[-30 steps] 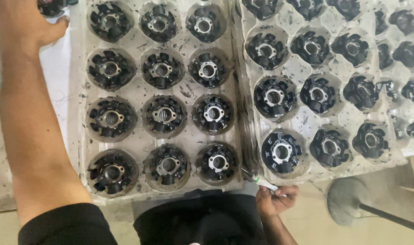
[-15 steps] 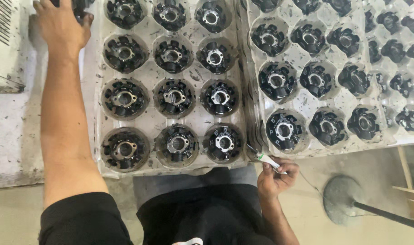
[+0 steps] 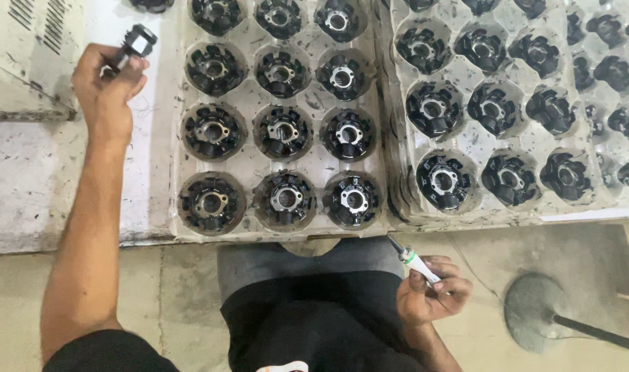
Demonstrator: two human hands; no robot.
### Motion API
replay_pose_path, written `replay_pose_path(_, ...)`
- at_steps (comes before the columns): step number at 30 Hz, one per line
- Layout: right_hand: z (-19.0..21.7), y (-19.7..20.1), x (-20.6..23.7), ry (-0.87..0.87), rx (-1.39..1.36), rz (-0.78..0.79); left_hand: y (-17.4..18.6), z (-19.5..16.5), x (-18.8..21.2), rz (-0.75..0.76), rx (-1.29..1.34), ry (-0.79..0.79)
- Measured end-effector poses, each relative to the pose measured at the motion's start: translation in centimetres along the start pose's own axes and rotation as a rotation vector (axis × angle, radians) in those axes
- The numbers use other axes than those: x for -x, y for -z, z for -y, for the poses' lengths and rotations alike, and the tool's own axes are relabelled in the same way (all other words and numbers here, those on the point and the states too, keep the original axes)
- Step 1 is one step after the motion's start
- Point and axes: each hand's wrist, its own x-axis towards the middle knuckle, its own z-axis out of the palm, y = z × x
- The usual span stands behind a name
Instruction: The person picks up small black mechanical parts from a tray, applies adhesive from a tube to the inner rim of each part, and places the part back into the tray. The person repeats this process for multiple parts.
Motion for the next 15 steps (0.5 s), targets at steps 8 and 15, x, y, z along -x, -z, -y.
replay_pose_path(8, 0.7, -2.6, 1.2, -0.084, -0.165, 0.115, -4.3, -6.5, 13.8, -0.032, 0.419, -0.36)
replay_pose_path(15, 1.9, -3.2, 1.8, -0.17, -0.268, 0.194, -10.5, -7.9, 21.9, 0.039, 1.201, -0.107)
